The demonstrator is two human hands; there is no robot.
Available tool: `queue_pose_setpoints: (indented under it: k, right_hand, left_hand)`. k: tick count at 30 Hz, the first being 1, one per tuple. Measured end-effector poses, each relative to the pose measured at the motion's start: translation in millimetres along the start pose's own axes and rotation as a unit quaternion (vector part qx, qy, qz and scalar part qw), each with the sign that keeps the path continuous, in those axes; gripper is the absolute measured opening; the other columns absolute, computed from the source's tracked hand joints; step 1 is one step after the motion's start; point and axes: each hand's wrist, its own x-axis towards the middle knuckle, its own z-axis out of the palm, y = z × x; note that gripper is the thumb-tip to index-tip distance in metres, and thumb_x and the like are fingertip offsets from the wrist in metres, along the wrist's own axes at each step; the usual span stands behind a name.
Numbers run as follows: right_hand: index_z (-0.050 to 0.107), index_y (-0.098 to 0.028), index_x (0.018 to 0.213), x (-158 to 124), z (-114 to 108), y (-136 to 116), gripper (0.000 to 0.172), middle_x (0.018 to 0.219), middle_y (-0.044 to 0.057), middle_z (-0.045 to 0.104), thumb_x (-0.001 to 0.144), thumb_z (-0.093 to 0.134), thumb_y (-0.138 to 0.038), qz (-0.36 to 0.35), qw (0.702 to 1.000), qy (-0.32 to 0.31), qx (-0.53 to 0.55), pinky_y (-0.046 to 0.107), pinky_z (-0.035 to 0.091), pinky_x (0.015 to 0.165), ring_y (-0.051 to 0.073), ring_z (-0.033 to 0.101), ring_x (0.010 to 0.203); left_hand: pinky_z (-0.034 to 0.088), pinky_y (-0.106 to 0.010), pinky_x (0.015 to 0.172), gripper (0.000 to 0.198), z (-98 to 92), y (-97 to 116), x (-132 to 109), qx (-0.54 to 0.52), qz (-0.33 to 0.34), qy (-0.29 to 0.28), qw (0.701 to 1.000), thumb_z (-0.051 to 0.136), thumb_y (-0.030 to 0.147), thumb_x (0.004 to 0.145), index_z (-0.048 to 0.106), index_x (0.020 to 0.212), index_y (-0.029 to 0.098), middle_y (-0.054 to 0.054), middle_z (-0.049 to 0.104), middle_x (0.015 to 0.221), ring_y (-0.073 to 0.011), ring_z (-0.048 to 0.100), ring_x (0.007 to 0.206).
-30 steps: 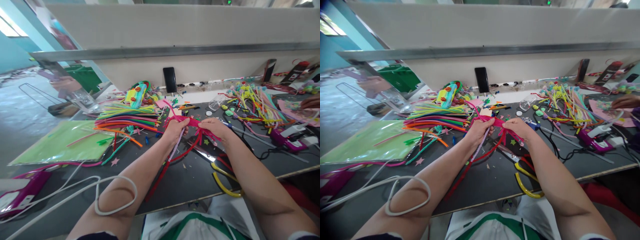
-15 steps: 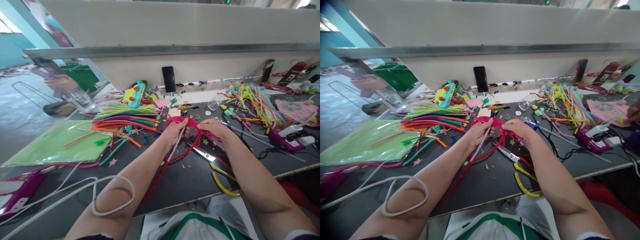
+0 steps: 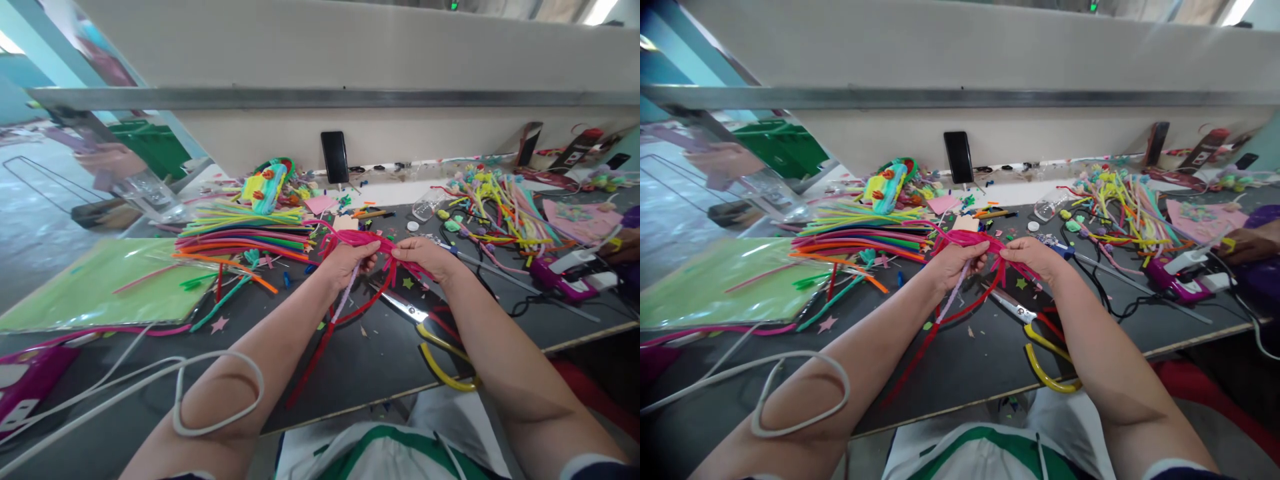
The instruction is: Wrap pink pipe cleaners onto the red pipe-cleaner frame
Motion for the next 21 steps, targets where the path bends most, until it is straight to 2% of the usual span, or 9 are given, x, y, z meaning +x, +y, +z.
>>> queue_pose_setpoints:
  k: [5,7,9,10,11,14,17,19,21]
  right_hand:
    - [0.068,-0.014,0.071,4,-6,0,0.032,0.054,-0.001,0.062,0.065,0.075,-0.044,-0.040,0.994,0.106,-0.013,0.023,0.036,0.047,0.009,0.047,0.043]
    - [0.068,-0.014,0.072,5,-9,0,0.032,0.055,-0.001,0.062,0.064,0.075,-0.045,-0.070,0.988,0.134,-0.001,0.023,0.035,0.048,0.008,0.047,0.045]
    - [0.070,-0.014,0.074,5,-9,0,0.033,0.058,0.000,0.063,0.065,0.075,-0.045,-0.103,0.983,0.153,0.013,0.023,0.036,0.051,0.009,0.049,0.049]
    - [0.070,-0.014,0.076,5,-8,0,0.033,0.061,0.001,0.065,0.065,0.074,-0.045,-0.118,0.980,0.158,0.017,0.023,0.037,0.052,0.010,0.050,0.052]
    - [0.071,-0.014,0.077,5,-6,-1,0.033,0.063,0.001,0.065,0.066,0.073,-0.046,-0.132,0.978,0.160,0.018,0.024,0.037,0.054,0.011,0.051,0.054]
    - [0.070,-0.014,0.074,4,-1,-3,0.034,0.063,0.000,0.063,0.067,0.072,-0.047,-0.168,0.972,0.166,0.000,0.024,0.037,0.056,0.011,0.050,0.056]
    - [0.069,-0.014,0.075,4,4,-3,0.035,0.060,-0.001,0.060,0.068,0.069,-0.049,-0.180,0.968,0.171,-0.035,0.024,0.035,0.055,0.011,0.046,0.055]
    - [0.069,-0.015,0.077,5,5,-2,0.036,0.061,-0.001,0.059,0.069,0.068,-0.050,-0.181,0.968,0.167,-0.053,0.025,0.035,0.056,0.011,0.046,0.056]
    - [0.068,-0.015,0.074,6,6,1,0.036,0.061,-0.001,0.058,0.070,0.067,-0.051,-0.177,0.968,0.162,-0.072,0.025,0.035,0.056,0.011,0.045,0.056]
  left_hand:
    - [0.051,-0.027,0.066,0.036,-7.6,32,-13,0.129,0.020,-0.031,0.991,0.073,0.044,0.068,0.067,0.073,0.009,-0.008,0.067,0.071,-0.0146,0.062,0.066]
    - [0.050,-0.027,0.072,0.034,-6.3,52,-29,0.258,0.081,-0.037,0.962,0.070,0.045,0.070,0.070,0.078,0.013,-0.006,0.069,0.074,-0.0170,0.063,0.074]
    - [0.048,-0.025,0.072,0.027,-0.1,68,-47,0.364,0.225,0.072,0.901,0.070,0.040,0.068,0.072,0.078,0.015,-0.003,0.069,0.074,-0.0174,0.062,0.077]
    - [0.047,-0.026,0.074,0.026,4.5,72,-55,0.382,0.277,0.122,0.873,0.067,0.038,0.070,0.072,0.081,0.015,-0.003,0.070,0.078,-0.0179,0.062,0.080]
    - [0.047,-0.027,0.076,0.026,9.8,73,-60,0.380,0.305,0.143,0.861,0.064,0.038,0.074,0.072,0.085,0.016,-0.003,0.071,0.082,-0.0182,0.062,0.082]
    - [0.047,-0.031,0.082,0.030,26.4,52,-61,0.333,0.281,0.082,0.896,0.059,0.038,0.079,0.072,0.095,0.016,-0.005,0.072,0.089,-0.0200,0.063,0.086]
    - [0.044,-0.033,0.092,0.029,39.7,17,-42,0.243,0.228,0.068,0.940,0.067,0.030,0.072,0.071,0.098,0.017,-0.007,0.071,0.101,-0.0219,0.061,0.100]
    - [0.046,-0.032,0.090,0.029,45.3,-1,-30,0.125,0.193,0.070,0.971,0.065,0.028,0.073,0.070,0.099,0.016,-0.006,0.071,0.098,-0.0194,0.062,0.096]
    - [0.048,-0.029,0.082,0.029,47.8,-9,-22,0.016,0.165,0.085,0.983,0.066,0.026,0.073,0.068,0.100,0.015,-0.005,0.071,0.090,-0.0147,0.064,0.081]
